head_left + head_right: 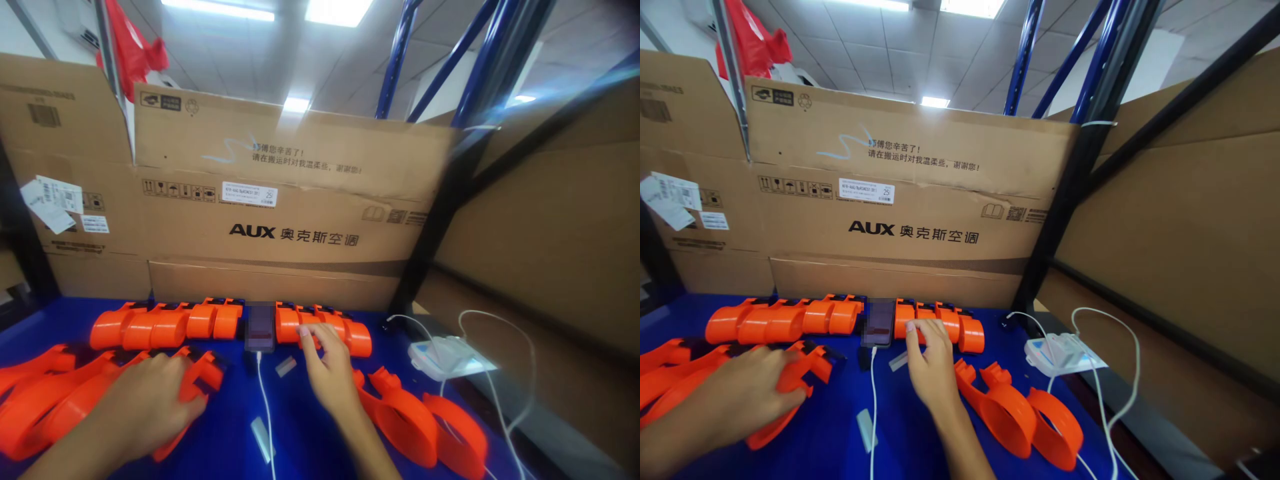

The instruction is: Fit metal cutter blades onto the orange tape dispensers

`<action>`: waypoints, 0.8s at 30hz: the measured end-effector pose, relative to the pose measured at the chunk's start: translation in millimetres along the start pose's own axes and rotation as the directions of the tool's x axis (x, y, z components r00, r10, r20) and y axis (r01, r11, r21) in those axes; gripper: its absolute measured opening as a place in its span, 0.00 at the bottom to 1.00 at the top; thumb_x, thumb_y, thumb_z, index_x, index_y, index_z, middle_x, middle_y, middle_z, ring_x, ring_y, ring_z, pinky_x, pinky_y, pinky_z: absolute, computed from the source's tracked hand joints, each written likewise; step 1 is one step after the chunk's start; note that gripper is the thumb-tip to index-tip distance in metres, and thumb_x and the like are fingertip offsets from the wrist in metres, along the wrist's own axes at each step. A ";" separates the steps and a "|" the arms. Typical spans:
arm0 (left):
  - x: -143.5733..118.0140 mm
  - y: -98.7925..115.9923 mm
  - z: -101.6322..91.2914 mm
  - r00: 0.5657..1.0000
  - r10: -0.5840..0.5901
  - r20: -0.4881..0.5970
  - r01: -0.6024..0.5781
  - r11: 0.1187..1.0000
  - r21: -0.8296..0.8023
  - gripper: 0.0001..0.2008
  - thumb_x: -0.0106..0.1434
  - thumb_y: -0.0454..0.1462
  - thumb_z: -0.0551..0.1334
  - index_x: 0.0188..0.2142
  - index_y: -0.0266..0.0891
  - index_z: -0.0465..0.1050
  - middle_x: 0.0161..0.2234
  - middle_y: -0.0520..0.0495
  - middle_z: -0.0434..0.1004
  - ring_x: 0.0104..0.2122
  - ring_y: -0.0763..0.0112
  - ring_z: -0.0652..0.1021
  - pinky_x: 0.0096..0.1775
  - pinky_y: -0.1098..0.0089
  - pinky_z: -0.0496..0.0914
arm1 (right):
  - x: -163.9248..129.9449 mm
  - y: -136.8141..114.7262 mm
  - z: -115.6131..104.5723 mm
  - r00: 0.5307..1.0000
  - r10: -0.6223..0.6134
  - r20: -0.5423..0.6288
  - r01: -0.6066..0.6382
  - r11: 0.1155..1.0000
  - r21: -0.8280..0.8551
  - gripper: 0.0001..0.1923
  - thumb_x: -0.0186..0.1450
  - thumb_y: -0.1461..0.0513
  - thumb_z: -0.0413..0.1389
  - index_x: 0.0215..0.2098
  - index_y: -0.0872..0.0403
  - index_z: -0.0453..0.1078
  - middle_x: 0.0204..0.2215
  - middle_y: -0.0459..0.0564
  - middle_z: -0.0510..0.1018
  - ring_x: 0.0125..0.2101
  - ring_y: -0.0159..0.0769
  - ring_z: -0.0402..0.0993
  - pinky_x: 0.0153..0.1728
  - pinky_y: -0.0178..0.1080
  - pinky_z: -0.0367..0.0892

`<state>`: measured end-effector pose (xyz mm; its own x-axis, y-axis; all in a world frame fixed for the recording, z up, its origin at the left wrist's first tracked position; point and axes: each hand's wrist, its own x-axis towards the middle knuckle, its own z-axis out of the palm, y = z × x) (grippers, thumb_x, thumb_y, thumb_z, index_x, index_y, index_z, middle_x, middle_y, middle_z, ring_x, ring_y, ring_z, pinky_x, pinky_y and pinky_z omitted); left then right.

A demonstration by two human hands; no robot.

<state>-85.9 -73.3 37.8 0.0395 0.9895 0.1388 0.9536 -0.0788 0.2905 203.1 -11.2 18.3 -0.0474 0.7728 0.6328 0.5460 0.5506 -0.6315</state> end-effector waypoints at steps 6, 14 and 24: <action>8.3 -6.7 16.9 0.998 0.010 0.060 -0.023 0.973 0.230 0.20 0.59 0.51 0.57 0.27 0.39 0.79 0.29 0.33 0.82 0.34 0.39 0.81 0.36 0.52 0.68 | -2.4 -4.5 -1.0 1.000 -0.004 0.027 0.004 1.000 0.004 0.13 0.73 0.56 0.50 0.36 0.52 0.73 0.33 0.49 0.79 0.39 0.42 0.73 0.42 0.40 0.65; 7.3 -8.6 25.6 0.999 0.031 0.016 -0.034 0.922 0.387 0.16 0.61 0.45 0.56 0.31 0.38 0.78 0.33 0.35 0.82 0.32 0.45 0.81 0.33 0.54 0.70 | -1.8 -4.3 -0.1 0.995 -0.032 0.099 0.035 0.999 -0.031 0.16 0.73 0.55 0.49 0.31 0.52 0.71 0.31 0.49 0.78 0.36 0.41 0.73 0.39 0.38 0.64; 5.6 26.4 30.9 0.871 0.409 -0.272 -0.332 0.899 0.287 0.18 0.68 0.47 0.56 0.48 0.43 0.77 0.41 0.39 0.80 0.41 0.51 0.80 0.39 0.56 0.73 | -7.1 -0.5 -1.6 0.965 0.080 0.250 -0.044 0.988 -0.145 0.20 0.73 0.53 0.47 0.30 0.51 0.72 0.22 0.45 0.75 0.23 0.35 0.71 0.25 0.32 0.59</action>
<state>-51.2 -66.1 17.0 0.3427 0.7969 0.4975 0.9295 -0.3643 -0.0568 204.6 -17.5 14.9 -0.2118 0.8685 0.4481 0.6632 0.4645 -0.5869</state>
